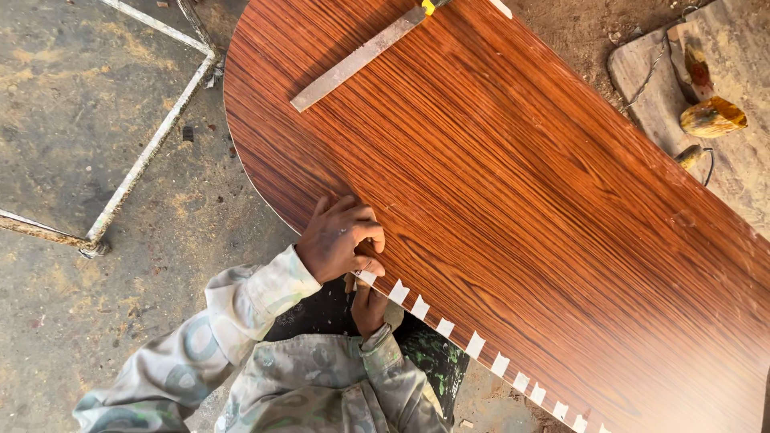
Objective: The person smooths a large wood-veneer panel by hand, then uses a metal file to round one corner. Afterward, they apply small pieces of masking tape along the panel's edge.
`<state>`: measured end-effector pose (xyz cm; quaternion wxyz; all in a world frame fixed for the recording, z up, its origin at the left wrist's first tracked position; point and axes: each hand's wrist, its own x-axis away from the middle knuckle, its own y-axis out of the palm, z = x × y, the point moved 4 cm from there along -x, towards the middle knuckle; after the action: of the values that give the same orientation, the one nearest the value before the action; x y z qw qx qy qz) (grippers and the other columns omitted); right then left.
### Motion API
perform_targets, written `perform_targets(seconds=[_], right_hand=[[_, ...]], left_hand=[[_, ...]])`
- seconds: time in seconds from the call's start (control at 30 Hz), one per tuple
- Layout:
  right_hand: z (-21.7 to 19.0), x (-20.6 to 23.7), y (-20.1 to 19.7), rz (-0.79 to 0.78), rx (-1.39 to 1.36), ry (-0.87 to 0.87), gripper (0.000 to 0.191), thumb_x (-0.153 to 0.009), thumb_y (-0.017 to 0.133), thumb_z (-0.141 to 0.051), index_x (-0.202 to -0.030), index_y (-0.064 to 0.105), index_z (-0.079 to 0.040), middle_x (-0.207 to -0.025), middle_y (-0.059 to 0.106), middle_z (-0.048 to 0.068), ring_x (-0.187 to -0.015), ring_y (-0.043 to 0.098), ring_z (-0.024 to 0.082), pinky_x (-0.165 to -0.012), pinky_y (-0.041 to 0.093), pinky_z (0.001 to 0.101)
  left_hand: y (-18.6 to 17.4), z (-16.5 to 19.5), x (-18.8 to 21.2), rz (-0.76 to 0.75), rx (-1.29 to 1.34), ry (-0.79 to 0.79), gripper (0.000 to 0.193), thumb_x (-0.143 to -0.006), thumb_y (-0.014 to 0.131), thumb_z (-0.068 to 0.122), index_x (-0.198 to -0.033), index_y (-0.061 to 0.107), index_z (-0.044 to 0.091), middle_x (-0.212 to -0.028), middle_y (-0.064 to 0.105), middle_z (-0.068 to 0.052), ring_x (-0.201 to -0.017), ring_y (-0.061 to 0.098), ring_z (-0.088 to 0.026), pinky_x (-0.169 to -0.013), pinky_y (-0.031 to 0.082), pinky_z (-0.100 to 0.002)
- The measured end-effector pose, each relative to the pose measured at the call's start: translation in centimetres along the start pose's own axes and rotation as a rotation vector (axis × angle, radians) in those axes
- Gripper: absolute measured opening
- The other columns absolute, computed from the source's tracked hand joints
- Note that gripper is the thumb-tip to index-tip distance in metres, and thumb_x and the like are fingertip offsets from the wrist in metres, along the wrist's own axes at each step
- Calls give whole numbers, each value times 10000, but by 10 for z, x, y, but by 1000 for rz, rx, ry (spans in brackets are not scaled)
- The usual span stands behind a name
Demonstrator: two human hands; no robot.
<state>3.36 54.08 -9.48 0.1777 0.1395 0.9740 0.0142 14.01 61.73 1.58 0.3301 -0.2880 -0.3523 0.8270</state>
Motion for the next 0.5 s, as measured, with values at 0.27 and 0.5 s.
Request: perform_targets(seconds=[0.27, 0.5], right_hand=[[1, 0, -6, -5, 195, -60, 222, -1141, 427, -161, -1265, 512, 2, -910, 608, 74, -740, 597, 147, -648, 503, 295], [-6, -2, -6, -6, 135, -25, 208, -1118, 446, -114, -1227, 572, 10, -965, 663, 93, -822, 657, 175, -708, 552, 326]], left_hand=[[-2, 8, 41, 352, -102, 184, 210, -874, 808, 436, -861, 734, 240, -1035, 689, 106, -983, 634, -140, -934, 418, -415], [6, 20, 56, 268, -356, 357, 362, -835, 729, 332, -1190, 710, 259, -1341, 675, 77, -1247, 629, -139, -1098, 426, -404]])
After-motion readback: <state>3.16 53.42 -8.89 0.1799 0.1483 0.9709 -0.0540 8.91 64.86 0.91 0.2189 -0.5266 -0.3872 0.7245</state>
